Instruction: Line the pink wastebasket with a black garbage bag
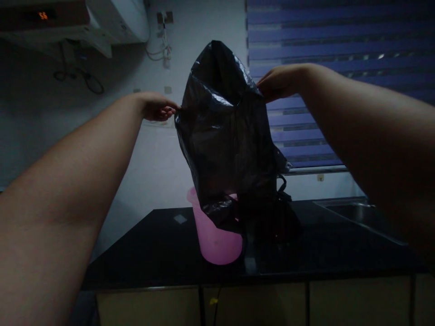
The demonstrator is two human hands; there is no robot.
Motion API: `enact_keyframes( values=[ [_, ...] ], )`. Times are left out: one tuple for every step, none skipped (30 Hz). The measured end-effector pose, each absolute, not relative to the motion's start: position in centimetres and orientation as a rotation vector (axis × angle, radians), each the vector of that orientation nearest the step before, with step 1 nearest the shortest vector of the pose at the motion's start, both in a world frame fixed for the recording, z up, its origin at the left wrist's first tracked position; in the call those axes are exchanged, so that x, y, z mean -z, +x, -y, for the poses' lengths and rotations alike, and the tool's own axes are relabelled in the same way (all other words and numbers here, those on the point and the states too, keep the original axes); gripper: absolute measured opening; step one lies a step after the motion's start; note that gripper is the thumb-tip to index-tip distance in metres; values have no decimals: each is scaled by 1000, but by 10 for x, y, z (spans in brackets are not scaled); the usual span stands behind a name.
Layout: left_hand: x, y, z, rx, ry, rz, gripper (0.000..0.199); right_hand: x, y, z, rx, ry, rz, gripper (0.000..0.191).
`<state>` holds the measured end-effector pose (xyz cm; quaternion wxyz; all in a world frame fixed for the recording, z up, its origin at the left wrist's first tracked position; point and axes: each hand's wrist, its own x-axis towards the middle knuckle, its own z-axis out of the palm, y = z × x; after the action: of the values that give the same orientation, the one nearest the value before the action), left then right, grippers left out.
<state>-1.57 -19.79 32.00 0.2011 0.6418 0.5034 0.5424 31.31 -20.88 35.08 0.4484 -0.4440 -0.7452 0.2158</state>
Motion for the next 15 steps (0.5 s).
enact_keyframes(
  values=[
    [-324,-18,192,-1466,1762,-1421,19,-351,309,209,-502,-1112,1839,9],
    [-327,-19,187,-1461,1750,-1420,18,-352,305,210,-469,-1132,1816,9],
    [-330,-21,182,-1433,1725,-1433,17,-352,301,211,-460,-1150,1812,9],
    [-333,-21,177,-1425,1714,-1437,17,-351,298,211,-467,-1157,1811,9],
    [-335,-22,173,-1413,1704,-1444,16,-352,296,210,-469,-1159,1801,10],
    [-337,-22,170,-1404,1692,-1456,16,-352,294,209,-469,-1160,1797,9],
    [-339,-22,166,-1403,1679,-1471,16,-353,292,208,-466,-1161,1789,9],
    [-340,-22,163,-1407,1665,-1487,17,-355,291,205,-461,-1163,1781,8],
    [-341,-22,160,-1415,1653,-1501,17,-357,290,202,-459,-1163,1779,7],
    [-342,-22,157,-1427,1646,-1511,16,-359,289,198,-461,-1163,1780,6],
    [-343,-22,154,-1435,1642,-1516,16,-362,288,193,-468,-1163,1786,6],
    [-345,-22,151,-1437,1642,-1517,17,-364,288,188,-473,-1159,1787,6],
    [-346,-23,149,-1435,1645,-1512,18,-366,287,182,-480,-1156,1788,7],
    [-347,-23,146,-1437,1646,-1508,20,-368,287,176,-489,-1152,1792,8],
    [-348,-23,143,-1441,1641,-1508,23,-370,287,170,-503,-1149,1794,10]
  ],
)
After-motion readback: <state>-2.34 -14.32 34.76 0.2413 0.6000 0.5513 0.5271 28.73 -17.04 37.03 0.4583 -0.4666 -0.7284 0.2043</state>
